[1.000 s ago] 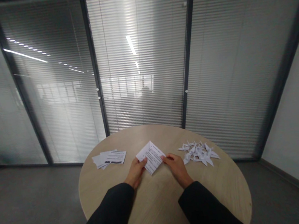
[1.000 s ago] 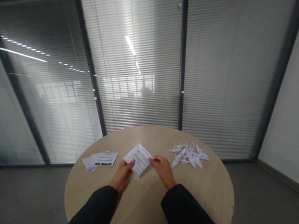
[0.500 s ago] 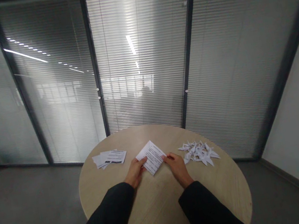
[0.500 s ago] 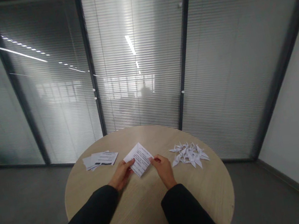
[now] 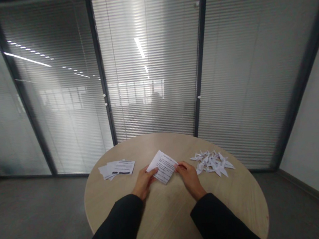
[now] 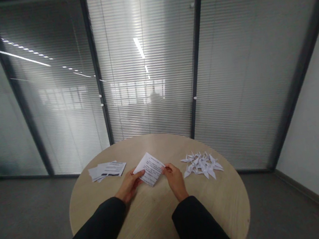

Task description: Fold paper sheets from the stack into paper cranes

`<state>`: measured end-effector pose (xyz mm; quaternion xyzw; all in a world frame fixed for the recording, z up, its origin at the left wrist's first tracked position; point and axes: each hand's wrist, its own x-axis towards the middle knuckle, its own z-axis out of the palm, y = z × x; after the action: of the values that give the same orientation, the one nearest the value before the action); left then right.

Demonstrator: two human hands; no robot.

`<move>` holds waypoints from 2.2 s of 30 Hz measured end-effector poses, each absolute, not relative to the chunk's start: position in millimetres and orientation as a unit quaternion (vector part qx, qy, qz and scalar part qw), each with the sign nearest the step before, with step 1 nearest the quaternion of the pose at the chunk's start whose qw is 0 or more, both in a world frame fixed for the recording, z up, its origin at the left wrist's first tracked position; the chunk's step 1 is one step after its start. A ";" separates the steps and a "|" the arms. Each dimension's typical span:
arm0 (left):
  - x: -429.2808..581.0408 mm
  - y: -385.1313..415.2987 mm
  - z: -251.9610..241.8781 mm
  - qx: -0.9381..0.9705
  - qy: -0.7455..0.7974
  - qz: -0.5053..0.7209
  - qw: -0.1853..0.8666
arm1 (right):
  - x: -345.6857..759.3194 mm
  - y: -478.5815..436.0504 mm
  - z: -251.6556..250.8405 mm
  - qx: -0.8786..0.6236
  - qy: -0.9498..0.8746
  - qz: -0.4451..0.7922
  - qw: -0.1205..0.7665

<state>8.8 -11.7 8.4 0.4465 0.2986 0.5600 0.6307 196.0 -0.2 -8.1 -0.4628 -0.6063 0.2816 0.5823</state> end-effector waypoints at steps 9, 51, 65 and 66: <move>7.9 -13.3 7.2 0.485 0.293 0.520 0.639 | 195.1 4.6 -12.2 -0.447 -0.592 0.313 0.593; 5.3 -9.7 4.4 0.508 0.380 0.521 0.572 | 191.1 -5.1 -5.6 -0.403 -0.646 0.262 0.593; 1.8 -2.4 -4.4 0.506 0.363 0.524 0.581 | 195.8 -4.1 -7.4 -0.363 -0.769 0.144 0.506; 1.7 -2.1 -4.8 0.507 0.362 0.524 0.581 | 195.4 -4.2 -7.3 -0.360 -0.775 0.142 0.499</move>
<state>1.7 -2.1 -4.8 0.5072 0.3617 0.5237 0.5812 195.4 -4.2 -7.3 -0.3602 -0.7753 0.1423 0.4990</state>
